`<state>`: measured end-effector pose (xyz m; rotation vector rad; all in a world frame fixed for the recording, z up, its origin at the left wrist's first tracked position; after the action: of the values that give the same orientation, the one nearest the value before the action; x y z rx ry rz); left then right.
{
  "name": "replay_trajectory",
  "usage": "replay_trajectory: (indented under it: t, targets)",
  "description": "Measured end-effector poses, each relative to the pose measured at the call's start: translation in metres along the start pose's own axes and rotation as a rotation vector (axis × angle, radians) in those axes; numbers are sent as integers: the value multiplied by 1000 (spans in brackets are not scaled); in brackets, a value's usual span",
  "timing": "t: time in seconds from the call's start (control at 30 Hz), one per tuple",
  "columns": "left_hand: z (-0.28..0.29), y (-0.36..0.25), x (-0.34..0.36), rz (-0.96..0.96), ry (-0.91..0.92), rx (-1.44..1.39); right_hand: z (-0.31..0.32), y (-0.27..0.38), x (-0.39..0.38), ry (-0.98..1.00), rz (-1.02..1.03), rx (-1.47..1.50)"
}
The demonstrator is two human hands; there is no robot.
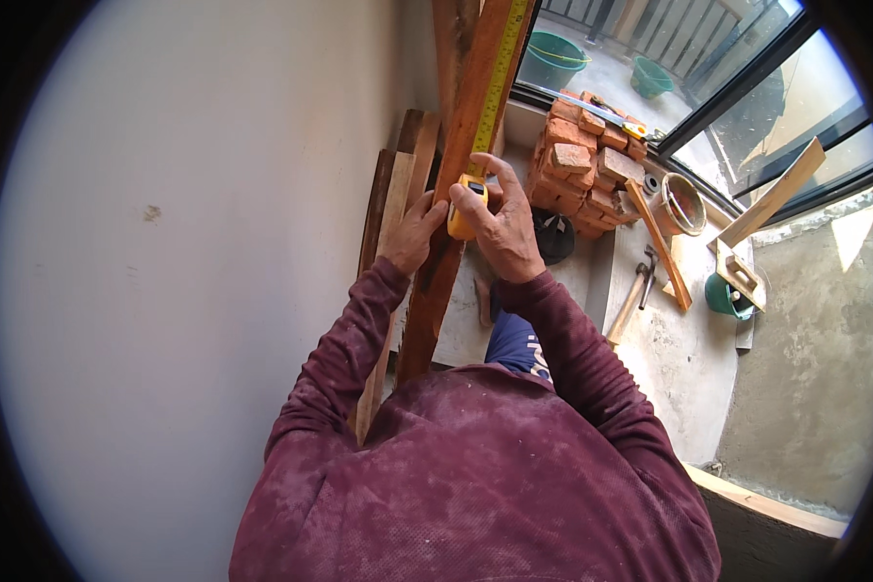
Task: The person measures a wooden board with a tape measure, marks it, and then saws through the board using a hand saw while it is held against a concrete staircase.
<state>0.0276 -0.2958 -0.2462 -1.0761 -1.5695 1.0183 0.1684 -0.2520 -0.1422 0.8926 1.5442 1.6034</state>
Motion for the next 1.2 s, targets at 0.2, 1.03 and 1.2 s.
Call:
replay_trajectory:
  t: [0.2, 1.03, 1.2]
  targets:
    - [11, 32, 2, 7, -97, -239, -5, -13, -27, 14, -87, -61]
    - [24, 38, 10, 141, -159, -308, -18, -33, -39, 19, -75, -153]
    - [16, 13, 17, 8, -148, -14, -17, -41, -37, 39, -105, -89]
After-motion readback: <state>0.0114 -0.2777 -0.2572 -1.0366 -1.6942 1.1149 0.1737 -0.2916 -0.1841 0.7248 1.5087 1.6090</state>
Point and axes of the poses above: each hand's wrist, its own x-axis towards the middle knuckle, its own z-axis out of the back of the hand, y = z × x, the point moved 2 cm from there along x, towards the middle knuckle, and after that the axes turned 11 degrees about -z, right-handed, at the moved point
